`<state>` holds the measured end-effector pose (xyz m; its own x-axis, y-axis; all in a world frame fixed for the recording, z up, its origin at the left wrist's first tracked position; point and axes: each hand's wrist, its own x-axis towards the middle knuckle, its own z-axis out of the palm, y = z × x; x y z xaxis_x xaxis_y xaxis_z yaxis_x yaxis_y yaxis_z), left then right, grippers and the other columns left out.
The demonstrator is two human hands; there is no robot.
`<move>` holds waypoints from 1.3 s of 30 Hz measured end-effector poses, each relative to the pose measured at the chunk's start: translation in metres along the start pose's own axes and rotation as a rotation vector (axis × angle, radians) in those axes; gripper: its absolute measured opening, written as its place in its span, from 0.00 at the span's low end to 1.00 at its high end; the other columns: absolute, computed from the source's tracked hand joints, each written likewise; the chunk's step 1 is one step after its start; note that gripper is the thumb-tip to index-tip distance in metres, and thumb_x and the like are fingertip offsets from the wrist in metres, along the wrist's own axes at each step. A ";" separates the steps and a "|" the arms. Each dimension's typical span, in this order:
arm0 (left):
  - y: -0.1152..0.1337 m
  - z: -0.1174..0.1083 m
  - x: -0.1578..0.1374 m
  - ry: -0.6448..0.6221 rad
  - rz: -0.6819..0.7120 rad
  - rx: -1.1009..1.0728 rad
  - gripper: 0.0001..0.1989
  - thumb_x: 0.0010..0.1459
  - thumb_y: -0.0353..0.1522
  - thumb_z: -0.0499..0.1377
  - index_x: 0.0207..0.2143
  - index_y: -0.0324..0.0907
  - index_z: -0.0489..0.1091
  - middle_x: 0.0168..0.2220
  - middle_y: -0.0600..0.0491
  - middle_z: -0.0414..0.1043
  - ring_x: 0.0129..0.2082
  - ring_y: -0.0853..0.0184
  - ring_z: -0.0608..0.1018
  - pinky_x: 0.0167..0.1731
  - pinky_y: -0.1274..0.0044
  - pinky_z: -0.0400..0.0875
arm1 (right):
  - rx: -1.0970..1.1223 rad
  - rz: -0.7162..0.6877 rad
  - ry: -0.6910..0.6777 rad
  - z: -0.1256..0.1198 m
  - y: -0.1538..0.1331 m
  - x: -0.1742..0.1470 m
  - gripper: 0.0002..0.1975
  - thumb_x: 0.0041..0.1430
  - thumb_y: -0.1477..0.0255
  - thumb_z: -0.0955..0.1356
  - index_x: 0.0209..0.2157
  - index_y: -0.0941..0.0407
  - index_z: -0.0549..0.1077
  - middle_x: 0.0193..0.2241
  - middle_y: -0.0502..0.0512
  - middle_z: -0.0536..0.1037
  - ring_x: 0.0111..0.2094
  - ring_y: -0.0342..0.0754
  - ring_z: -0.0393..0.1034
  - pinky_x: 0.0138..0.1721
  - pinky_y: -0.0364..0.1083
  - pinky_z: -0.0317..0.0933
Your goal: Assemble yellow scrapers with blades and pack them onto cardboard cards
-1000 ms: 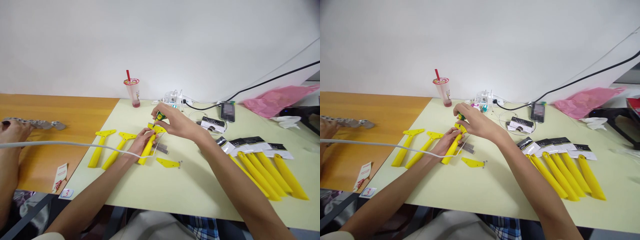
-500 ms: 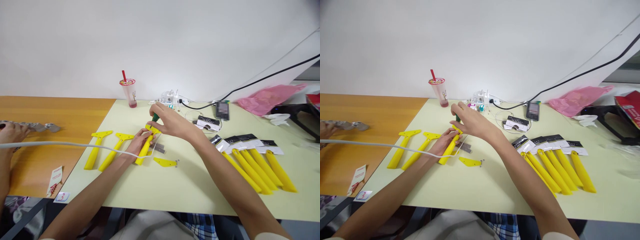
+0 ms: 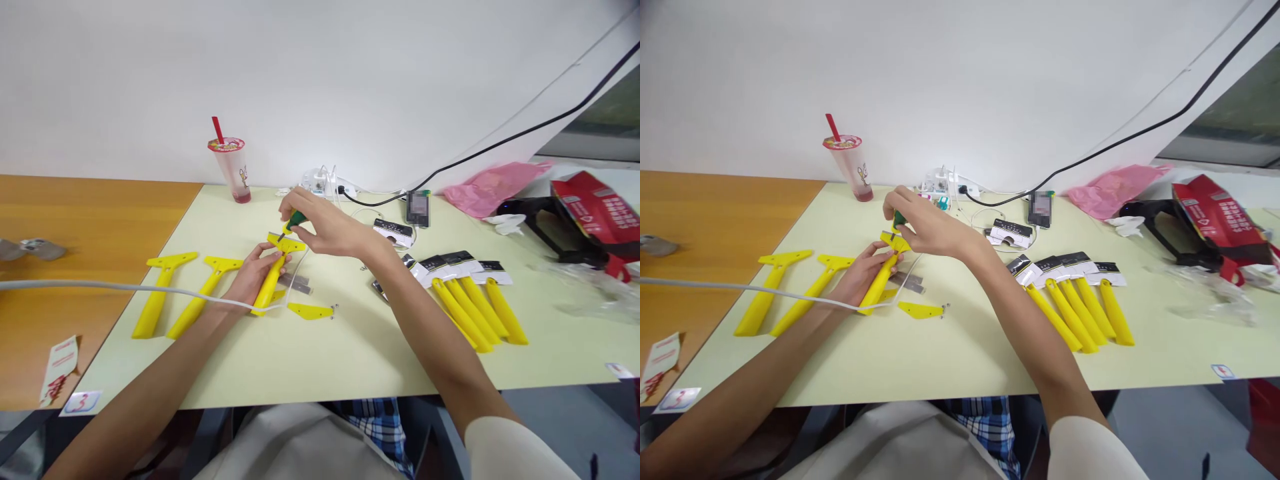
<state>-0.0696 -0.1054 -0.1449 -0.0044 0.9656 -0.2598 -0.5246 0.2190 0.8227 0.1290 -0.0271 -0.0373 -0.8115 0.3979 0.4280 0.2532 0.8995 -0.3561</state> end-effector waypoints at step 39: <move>0.001 0.002 -0.002 -0.089 -0.003 -0.041 0.27 0.51 0.32 0.79 0.45 0.45 0.66 0.38 0.52 0.79 0.32 0.69 0.78 0.35 0.78 0.70 | -0.006 0.034 0.051 0.003 -0.005 0.002 0.05 0.72 0.73 0.67 0.46 0.49 0.69 0.47 0.57 0.77 0.45 0.56 0.70 0.50 0.55 0.65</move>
<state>-0.0687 -0.1073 -0.1425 0.0722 0.9740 -0.2146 -0.5590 0.2177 0.8001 0.1249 -0.0314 -0.0372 -0.7744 0.4371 0.4575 0.2835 0.8861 -0.3666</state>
